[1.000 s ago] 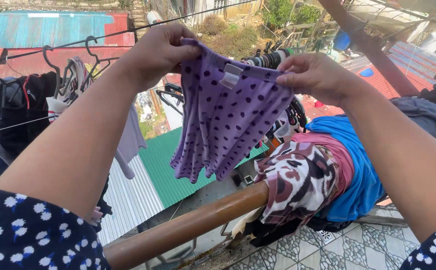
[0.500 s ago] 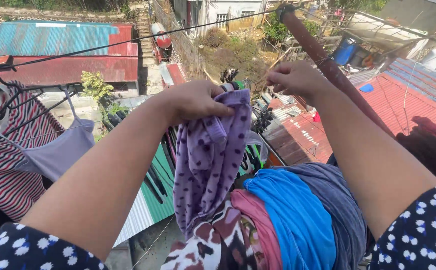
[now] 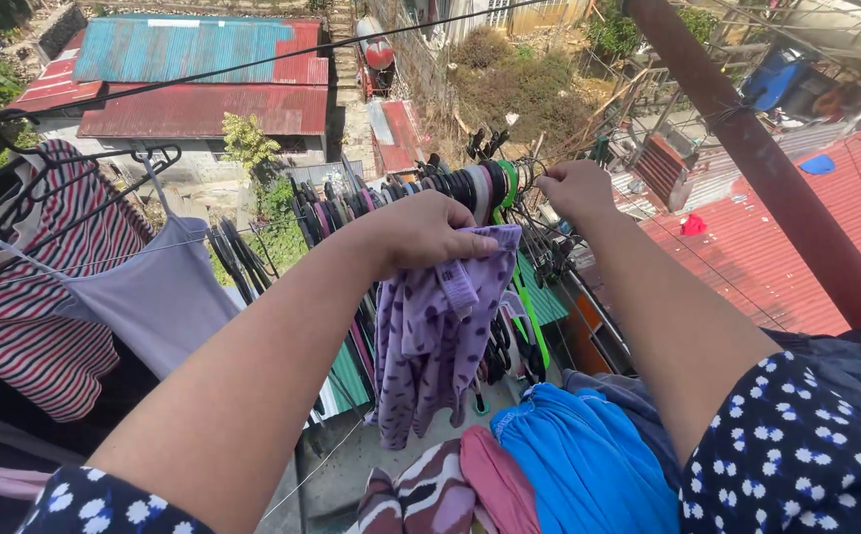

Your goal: Hanging laundry on a clothesline using hangers and clothespins on an outdoor balcony.

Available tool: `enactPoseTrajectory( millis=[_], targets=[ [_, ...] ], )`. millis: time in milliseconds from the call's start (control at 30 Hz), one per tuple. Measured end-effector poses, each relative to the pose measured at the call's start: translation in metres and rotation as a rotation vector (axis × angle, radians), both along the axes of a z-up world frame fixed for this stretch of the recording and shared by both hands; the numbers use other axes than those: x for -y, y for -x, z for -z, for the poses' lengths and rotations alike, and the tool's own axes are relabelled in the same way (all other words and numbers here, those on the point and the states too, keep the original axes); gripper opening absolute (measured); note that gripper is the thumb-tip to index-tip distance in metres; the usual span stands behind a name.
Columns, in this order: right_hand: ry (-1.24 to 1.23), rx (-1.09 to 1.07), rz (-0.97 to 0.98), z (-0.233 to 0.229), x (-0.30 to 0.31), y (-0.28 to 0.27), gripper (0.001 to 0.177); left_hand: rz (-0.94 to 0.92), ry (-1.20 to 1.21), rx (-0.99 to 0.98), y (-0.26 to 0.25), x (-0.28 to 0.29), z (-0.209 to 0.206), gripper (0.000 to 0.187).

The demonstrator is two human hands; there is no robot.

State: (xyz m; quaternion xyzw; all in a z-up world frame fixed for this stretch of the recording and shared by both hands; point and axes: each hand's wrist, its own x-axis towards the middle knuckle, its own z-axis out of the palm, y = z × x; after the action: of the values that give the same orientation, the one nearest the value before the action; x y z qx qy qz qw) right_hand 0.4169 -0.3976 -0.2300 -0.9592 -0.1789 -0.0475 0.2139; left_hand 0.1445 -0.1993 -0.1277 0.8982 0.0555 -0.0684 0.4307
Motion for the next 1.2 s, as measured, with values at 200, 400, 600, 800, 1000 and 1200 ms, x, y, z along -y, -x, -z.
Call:
enactPoseTrajectory(
  millis=[200,400,600,800,1000,1200],
  targets=[
    [-0.057,-0.169,-0.002,0.049,0.016,-0.039,0.036,-0.038,0.028,0.047,-0.016,0.000,0.010,0.028],
    [-0.149,-0.362,-0.073,0.006,0.017,0.035,0.032,-0.053,-0.051,0.132,-0.043,0.016,0.011,0.026],
    [0.102,-0.219,-0.114,0.028,0.018,-0.006,0.028,-0.047,-0.055,0.093,-0.033,0.015,0.012,0.023],
    [-0.219,-0.174,-0.137,-0.030,0.002,0.036,0.040,-0.071,-0.041,0.017,-0.019,0.013,0.011,0.025],
    [-0.302,-0.056,-0.201,-0.032,0.002,0.037,0.013,-0.070,-0.014,-0.007,-0.014,0.015,0.012,0.026],
    [-0.504,-0.005,-0.135,-0.046,0.029,0.048,0.011,-0.068,-0.002,-0.012,-0.015,0.017,0.014,0.026]
  ],
)
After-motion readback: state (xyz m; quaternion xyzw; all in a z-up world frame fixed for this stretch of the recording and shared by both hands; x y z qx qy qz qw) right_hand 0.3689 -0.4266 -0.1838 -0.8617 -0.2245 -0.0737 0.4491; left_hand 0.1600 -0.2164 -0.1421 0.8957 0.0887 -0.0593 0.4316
